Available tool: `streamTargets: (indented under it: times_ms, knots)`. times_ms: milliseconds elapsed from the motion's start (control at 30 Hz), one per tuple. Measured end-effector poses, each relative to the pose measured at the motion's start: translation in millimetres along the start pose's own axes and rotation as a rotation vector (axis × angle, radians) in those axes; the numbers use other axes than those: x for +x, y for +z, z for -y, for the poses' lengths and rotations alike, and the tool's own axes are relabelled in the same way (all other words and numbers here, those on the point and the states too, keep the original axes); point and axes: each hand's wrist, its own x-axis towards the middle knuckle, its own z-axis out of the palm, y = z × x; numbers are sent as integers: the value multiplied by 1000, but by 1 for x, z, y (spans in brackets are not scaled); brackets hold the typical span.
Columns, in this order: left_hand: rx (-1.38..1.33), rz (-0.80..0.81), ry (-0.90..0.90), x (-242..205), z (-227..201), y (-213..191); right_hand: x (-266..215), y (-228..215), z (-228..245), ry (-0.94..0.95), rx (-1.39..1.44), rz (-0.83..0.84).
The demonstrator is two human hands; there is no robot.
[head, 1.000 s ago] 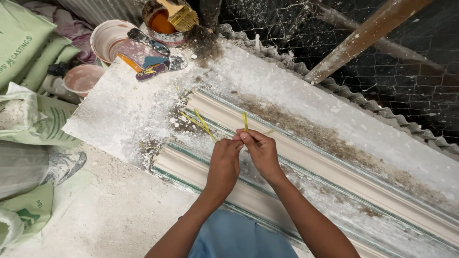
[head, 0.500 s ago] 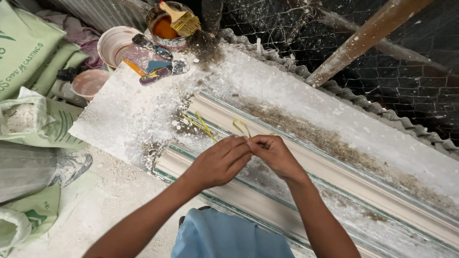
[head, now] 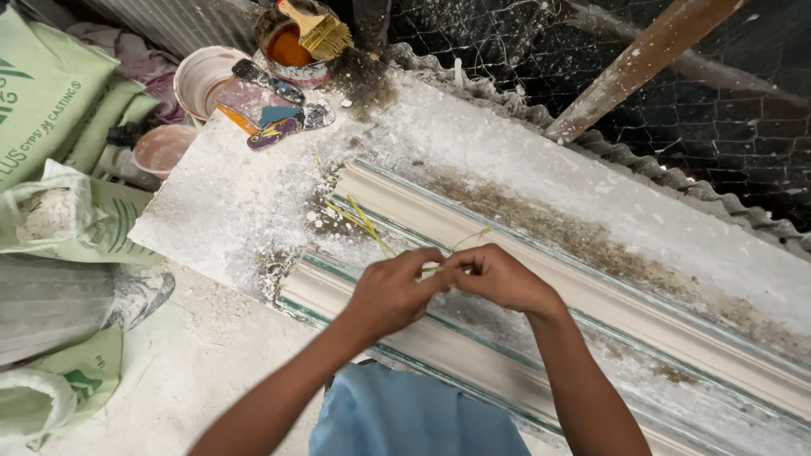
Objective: Tie strings around gypsum moldings to bundle them and organize them within the workshop workspace.
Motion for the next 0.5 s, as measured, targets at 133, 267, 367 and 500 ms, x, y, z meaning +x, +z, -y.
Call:
streamTargets:
  times_ms: [133,267,367,500]
  knots:
    - [-441,3,-507,1,-33,-5,11,19,-26,-74,-297,-237]
    - [-851,-135,-952,4,-35,3,17,46,-6,-361,-718,-598]
    - [-1135,-215,-1186,16,-33,3,18,57,13,-702,-820,-816]
    - [-1296,-292,-1152,33,-34,-17,19,58,31,-980,-718,-857]
